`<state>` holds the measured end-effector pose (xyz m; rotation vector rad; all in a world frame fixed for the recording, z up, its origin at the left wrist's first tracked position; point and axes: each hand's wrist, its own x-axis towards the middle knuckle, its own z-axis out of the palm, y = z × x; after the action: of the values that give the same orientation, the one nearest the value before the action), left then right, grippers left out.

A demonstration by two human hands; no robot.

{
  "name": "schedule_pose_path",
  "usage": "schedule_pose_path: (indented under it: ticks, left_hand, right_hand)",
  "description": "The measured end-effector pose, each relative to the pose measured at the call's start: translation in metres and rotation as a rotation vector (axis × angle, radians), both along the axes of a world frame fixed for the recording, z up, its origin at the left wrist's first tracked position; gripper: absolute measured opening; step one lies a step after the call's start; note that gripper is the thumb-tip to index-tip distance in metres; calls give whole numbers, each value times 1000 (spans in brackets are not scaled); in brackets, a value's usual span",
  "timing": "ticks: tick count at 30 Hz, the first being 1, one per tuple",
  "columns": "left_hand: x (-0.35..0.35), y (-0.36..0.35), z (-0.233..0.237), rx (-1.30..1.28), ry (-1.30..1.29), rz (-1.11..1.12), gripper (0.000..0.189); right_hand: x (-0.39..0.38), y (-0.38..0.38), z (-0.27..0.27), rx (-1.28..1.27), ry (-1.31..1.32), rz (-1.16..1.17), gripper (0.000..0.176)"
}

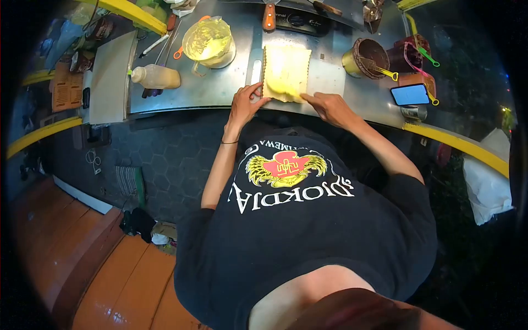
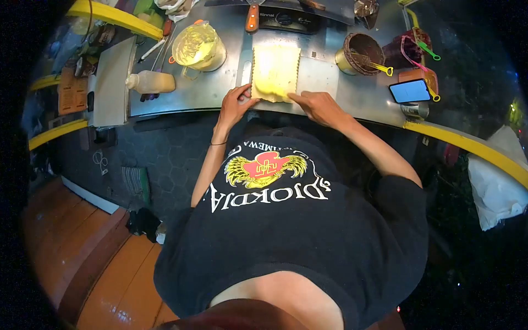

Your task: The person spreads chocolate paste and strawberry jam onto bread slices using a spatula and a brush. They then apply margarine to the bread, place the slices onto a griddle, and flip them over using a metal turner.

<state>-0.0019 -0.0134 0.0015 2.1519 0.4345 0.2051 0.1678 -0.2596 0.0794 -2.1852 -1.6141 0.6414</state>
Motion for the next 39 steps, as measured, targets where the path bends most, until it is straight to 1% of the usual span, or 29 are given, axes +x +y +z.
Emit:
schedule_pose_path:
  ticks: [1, 3, 4, 5, 6, 7, 8, 9, 10, 12, 16, 18, 19, 21, 22, 24, 25, 27, 30, 32, 33, 34, 36, 38, 39]
  left_hand:
    - [-1, 0, 1, 9, 8, 6, 53]
    - [-2, 0, 1, -52, -12, -7, 53]
    - [-3, 1, -3, -46, -8, -2, 53]
    - [-4, 5, -5, -67, -6, -16, 53]
    - [-4, 7, -6, -85, -6, -25, 53]
    - [-5, 8, -6, -138, -8, -27, 52]
    - [-4, 7, -7, -132, -4, -16, 52]
    - [-3, 7, -7, -164, 7, -6, 51]
    - [-4, 7, -5, -194, 20, 2, 50]
    - [-2, 7, -3, -147, 43, 14, 49]
    - [-4, 5, -4, -147, 39, 15, 49]
    - [-3, 6, -6, -133, 11, -4, 49]
    - [-3, 6, -6, -160, 21, -3, 48]
    - [-4, 5, -9, -179, 34, -11, 48]
    - [-5, 4, -13, -165, 10, 8, 47]
    - [-4, -1, -7, -124, -13, 40, 46]
    - [-3, -1, -9, -142, -47, 43, 45]
    - [-4, -2, -11, -171, -65, 35, 45]
    - [-6, -2, -9, -118, -39, 11, 45]
    - [-4, -1, -8, -121, -31, 32, 46]
    - [-5, 1, -9, -115, -30, 26, 46]
    - [-5, 2, -12, -144, -33, 22, 46]
    - [-3, 3, -14, -176, -39, 15, 47]
    - [-3, 5, -8, -235, 17, -13, 49]
    - [-3, 7, -7, -234, 25, -22, 49]
  right_hand:
    - [6, -3, -7, 9, 8, 6, 38]
    - [26, -6, -26, 278, 178, -107, 32]
    - [40, 7, -36, 363, 253, -209, 27]
    - [50, 21, -46, 488, 299, -335, 29]
    - [66, 33, -55, 487, 303, -324, 29]
    - [78, 43, -64, 421, 367, -356, 31]
    - [84, 50, -69, 359, 430, -386, 33]
    - [83, 46, -64, 165, 469, -362, 36]
    - [72, 34, -58, 173, 479, -354, 36]
    - [51, 9, -45, 60, 639, -226, 38]
    - [54, 11, -39, 76, 626, -195, 39]
    - [79, 41, -40, 4, 620, -491, 39]
    - [84, 46, -49, 10, 625, -497, 39]
    - [82, 50, -72, 341, 490, -298, 38]
    - [71, 36, -77, 341, 506, -229, 35]
    - [50, 8, -66, 299, 456, 2, 33]
    - [50, 8, -62, 303, 454, 10, 33]
    - [45, 5, -53, 228, 514, -58, 32]
    - [47, 22, -61, 455, 431, -282, 30]
    - [30, 5, -62, 296, 355, -64, 31]
    - [20, -2, -60, 302, 331, 1, 33]
    - [17, -7, -52, 220, 304, 11, 31]
    - [33, -5, -58, 343, 338, -53, 29]
    - [54, 15, -72, 491, 438, -238, 30]
    - [65, 28, -68, 509, 428, -334, 34]
